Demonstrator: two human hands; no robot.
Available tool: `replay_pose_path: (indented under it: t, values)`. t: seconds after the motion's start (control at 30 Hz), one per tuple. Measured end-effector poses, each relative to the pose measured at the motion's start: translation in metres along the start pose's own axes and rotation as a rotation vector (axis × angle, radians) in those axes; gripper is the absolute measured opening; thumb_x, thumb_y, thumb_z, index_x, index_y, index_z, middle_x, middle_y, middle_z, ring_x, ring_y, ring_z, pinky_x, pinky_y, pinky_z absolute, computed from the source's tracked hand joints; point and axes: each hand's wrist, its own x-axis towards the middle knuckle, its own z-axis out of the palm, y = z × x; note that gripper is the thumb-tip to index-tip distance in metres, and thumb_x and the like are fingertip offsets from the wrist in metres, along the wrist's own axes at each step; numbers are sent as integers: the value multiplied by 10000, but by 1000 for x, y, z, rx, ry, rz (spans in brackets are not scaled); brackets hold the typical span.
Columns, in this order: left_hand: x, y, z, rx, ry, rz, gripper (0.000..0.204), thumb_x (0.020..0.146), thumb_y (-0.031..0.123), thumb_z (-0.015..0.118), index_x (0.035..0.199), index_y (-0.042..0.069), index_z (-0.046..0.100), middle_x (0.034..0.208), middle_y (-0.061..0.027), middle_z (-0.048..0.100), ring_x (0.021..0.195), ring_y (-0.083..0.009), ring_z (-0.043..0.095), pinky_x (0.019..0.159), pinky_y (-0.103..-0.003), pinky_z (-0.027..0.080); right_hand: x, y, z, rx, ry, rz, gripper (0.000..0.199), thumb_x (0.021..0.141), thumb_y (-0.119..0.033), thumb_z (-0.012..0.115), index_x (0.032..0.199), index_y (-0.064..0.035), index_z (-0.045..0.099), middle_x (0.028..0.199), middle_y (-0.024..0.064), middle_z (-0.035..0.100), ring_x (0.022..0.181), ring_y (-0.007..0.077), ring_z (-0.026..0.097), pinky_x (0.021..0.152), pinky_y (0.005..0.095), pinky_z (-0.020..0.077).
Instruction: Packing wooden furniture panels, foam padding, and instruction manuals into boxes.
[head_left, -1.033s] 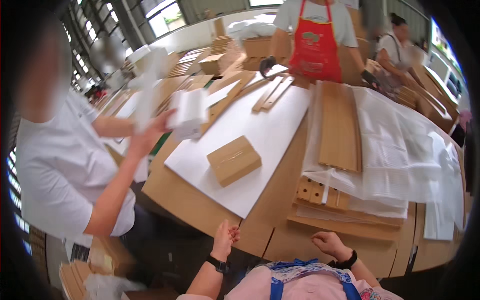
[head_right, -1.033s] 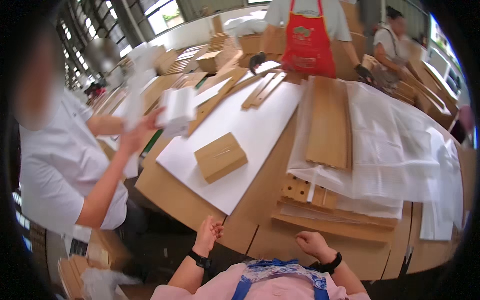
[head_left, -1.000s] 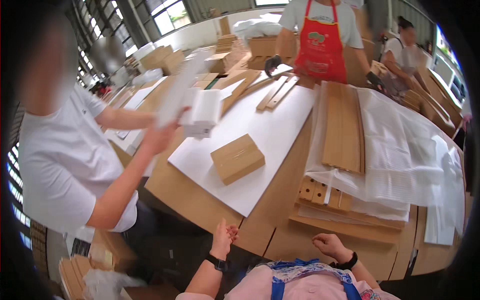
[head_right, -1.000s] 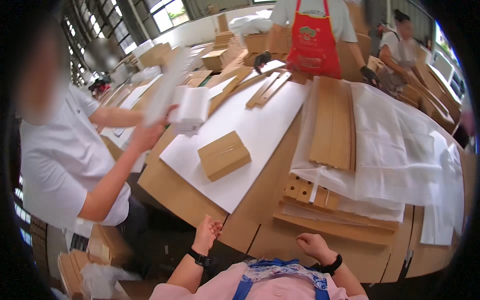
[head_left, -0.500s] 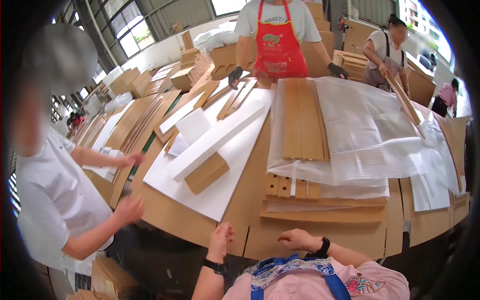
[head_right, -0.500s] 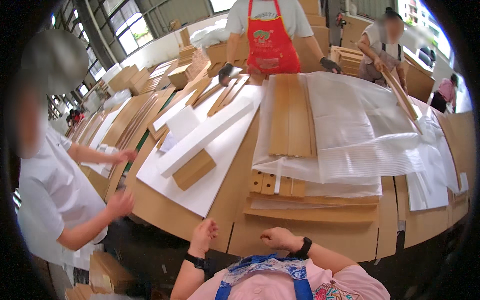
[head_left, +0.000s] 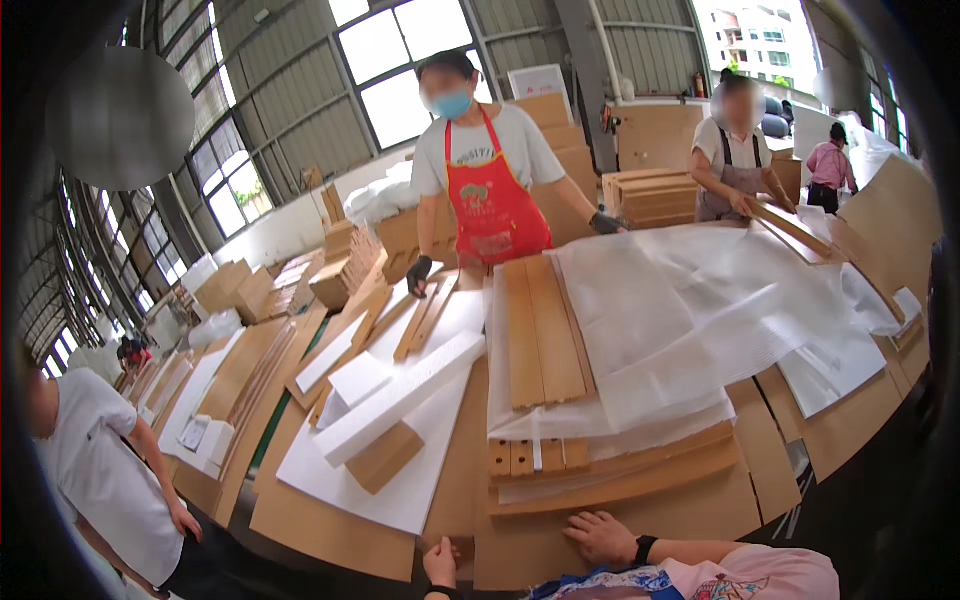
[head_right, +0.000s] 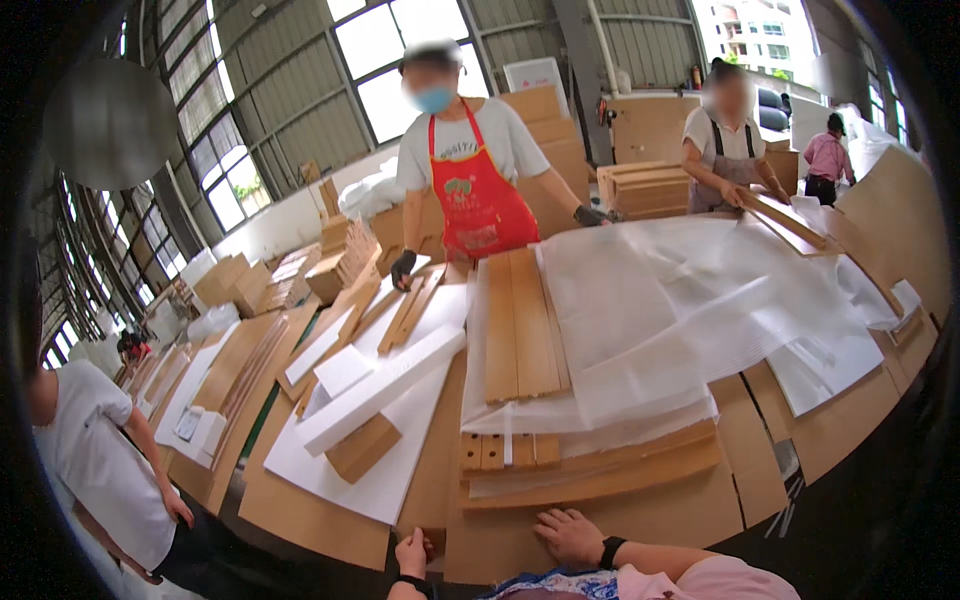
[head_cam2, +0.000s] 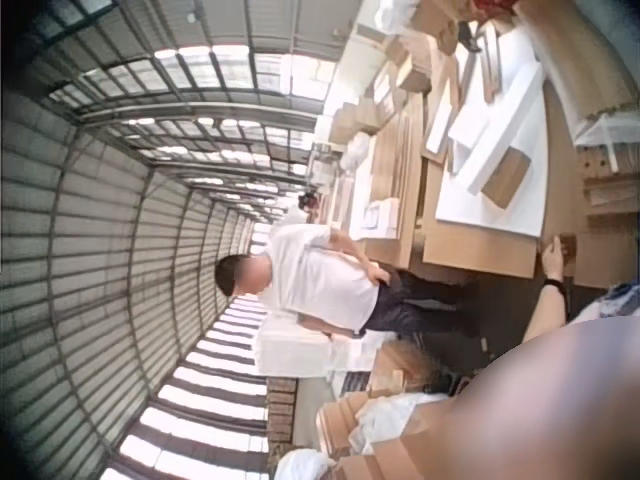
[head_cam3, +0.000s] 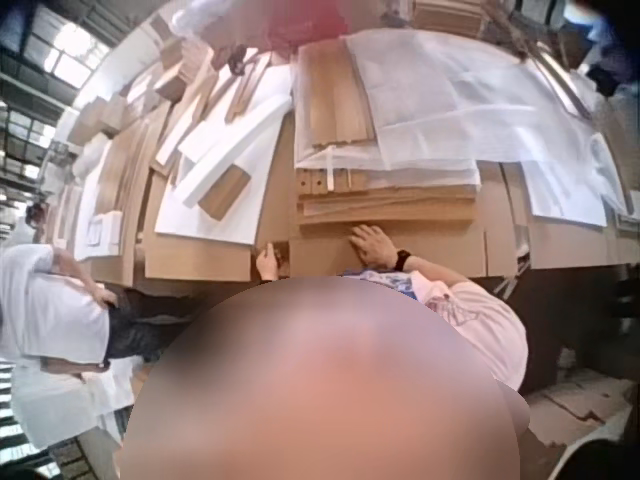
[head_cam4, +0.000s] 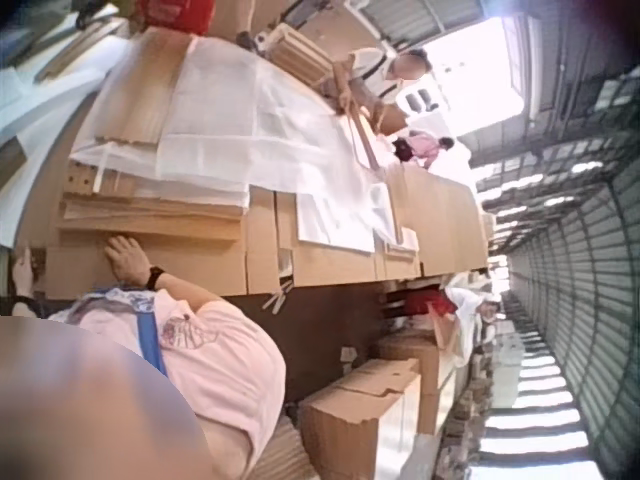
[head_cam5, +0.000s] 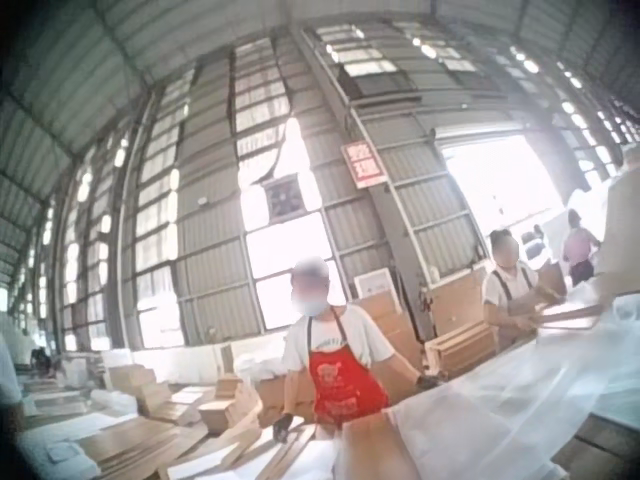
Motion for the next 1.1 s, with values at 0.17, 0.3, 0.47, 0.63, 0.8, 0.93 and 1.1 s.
replay_pose_path:
  t: [0.17, 0.3, 0.47, 0.63, 0.8, 0.93, 1.1]
  values:
    - [-6, -37, -7, 456, 119, 146, 442, 920, 368, 526, 1041, -45, 626, 1004, -155, 635, 940, -235, 607, 809, -330, 478, -14, 9, 8, 16, -81, -66, 431, 912, -279, 403, 1318, -135, 420, 1377, 117, 406, 1275, 267, 364, 1023, 419, 285]
    - [-32, -93, 2, 495, 295, 241, 611, 919, 491, 436, 887, -80, 652, 811, -229, 659, 854, -403, 612, 747, -442, 466, -15, 14, 21, -52, 341, -199, 355, 819, -216, 551, 1154, -104, 588, 1150, 117, 569, 1007, 246, 548, 794, 389, 414]
    - [-27, -200, -20, 785, -70, 46, 528, 940, 411, 357, 1037, -37, 621, 891, -231, 646, 885, -371, 618, 761, -435, 483, -20, 21, 38, 36, 30, -130, 569, 794, -397, 513, 1268, -86, 471, 1354, 168, 418, 1262, 341, 363, 994, 482, 289]
    - [-20, -300, -8, 1232, -360, 172, 421, 953, 312, 312, 1095, 48, 607, 1024, -187, 623, 958, -324, 605, 781, -431, 481, -17, 20, 39, -21, 110, -170, 545, 791, -371, 513, 1242, -65, 490, 1332, 182, 435, 1233, 348, 390, 984, 482, 302]
    - [-3, -358, 31, 1676, -672, 303, 385, 965, 214, 266, 1153, 133, 593, 1156, -143, 600, 1032, -278, 591, 800, -427, 479, -13, 19, 32, -43, 162, -214, 518, 796, -359, 509, 1211, -49, 512, 1311, 190, 452, 1205, 353, 415, 979, 480, 312]
    - [5, -361, 48, 1737, -684, 473, 384, 958, 248, 290, 1177, 131, 584, 1150, -137, 604, 1034, -269, 591, 790, -425, 486, -18, 24, 32, -23, 155, -165, 511, 804, -355, 502, 1212, -47, 512, 1308, 191, 454, 1203, 351, 416, 984, 484, 307]
    - [-21, -374, 48, 1771, -607, 622, 402, 947, 305, 330, 1216, 128, 569, 1140, -128, 612, 1037, -255, 590, 773, -421, 497, -7, 6, 13, 51, 58, -224, 516, 808, -353, 495, 1223, -47, 507, 1311, 194, 453, 1220, 354, 403, 1000, 488, 289]
